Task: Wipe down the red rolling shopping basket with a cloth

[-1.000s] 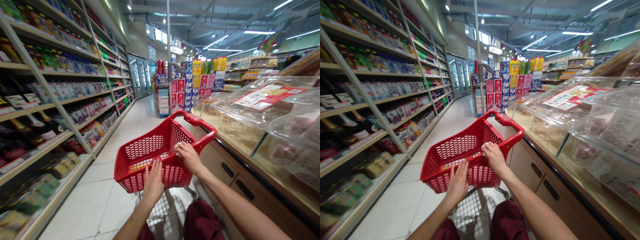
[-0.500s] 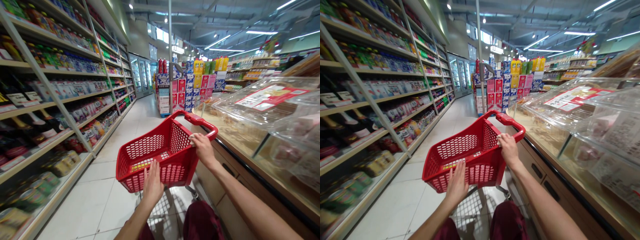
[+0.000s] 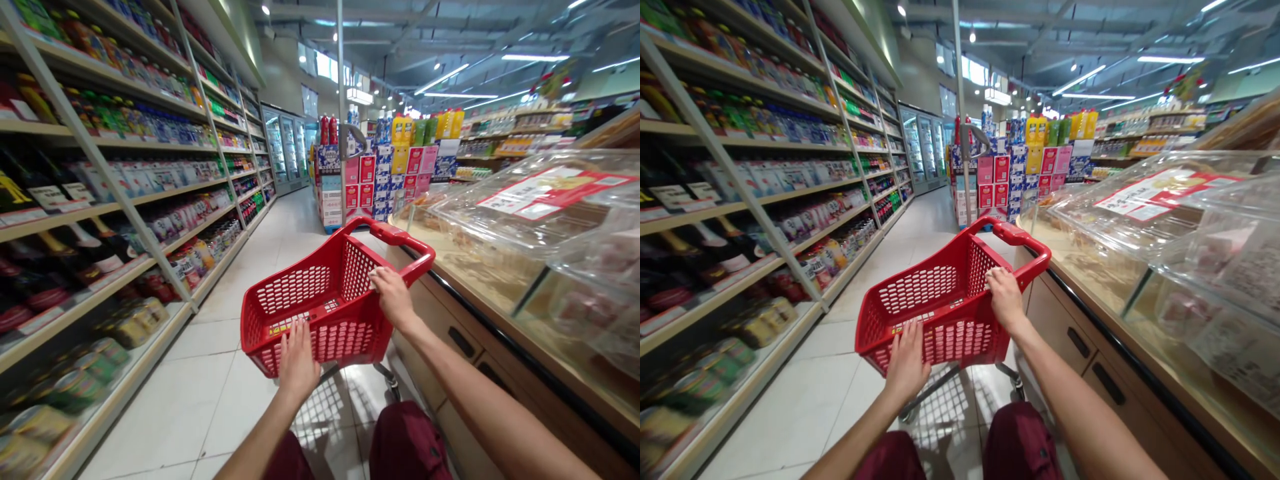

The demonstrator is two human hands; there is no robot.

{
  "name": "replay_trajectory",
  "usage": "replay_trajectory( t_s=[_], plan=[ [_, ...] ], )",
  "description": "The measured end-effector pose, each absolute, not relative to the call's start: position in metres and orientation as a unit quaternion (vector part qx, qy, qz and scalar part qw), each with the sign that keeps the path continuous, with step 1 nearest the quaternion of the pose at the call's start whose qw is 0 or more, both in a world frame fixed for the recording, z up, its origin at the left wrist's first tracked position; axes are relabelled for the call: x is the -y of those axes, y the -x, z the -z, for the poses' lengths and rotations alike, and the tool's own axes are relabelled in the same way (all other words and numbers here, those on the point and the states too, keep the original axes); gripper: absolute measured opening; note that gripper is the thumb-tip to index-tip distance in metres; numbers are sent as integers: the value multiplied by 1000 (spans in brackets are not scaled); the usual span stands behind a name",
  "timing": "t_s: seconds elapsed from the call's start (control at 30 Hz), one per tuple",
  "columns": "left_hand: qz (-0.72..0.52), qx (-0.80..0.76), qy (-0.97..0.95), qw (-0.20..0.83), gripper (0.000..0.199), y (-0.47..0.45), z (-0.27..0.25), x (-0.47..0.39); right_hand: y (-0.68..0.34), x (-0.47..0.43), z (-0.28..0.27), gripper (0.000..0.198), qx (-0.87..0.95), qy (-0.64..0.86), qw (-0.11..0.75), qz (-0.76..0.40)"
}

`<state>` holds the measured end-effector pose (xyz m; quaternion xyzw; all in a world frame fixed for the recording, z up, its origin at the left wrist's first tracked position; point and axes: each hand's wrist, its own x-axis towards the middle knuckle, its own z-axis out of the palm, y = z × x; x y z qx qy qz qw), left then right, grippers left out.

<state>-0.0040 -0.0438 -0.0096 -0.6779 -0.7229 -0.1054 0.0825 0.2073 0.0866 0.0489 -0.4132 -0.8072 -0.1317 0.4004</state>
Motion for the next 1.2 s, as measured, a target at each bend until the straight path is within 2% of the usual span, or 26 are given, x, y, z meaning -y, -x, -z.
replay_trajectory(
  t_s=[0.17,0.37,0.63,0.83,0.97,1.2],
  plan=[
    [105,692,711,68,73,9,6,42,-165,-69,-29,30,879,297,361,87],
    [93,747,654,70,72,30,8,52,-196,-97,-30,32,819,399,396,116],
    [84,728,680,28,71,22,9,59,-141,-65,-2,28,889,283,358,48],
    [59,722,689,21,69,53,11,82,-187,-87,2,37,822,394,408,54],
    [57,721,690,39,64,44,16,88,-182,-90,12,41,831,372,411,42],
    [25,717,696,26,59,8,17,90,-163,-71,8,33,842,352,410,3]
  ],
)
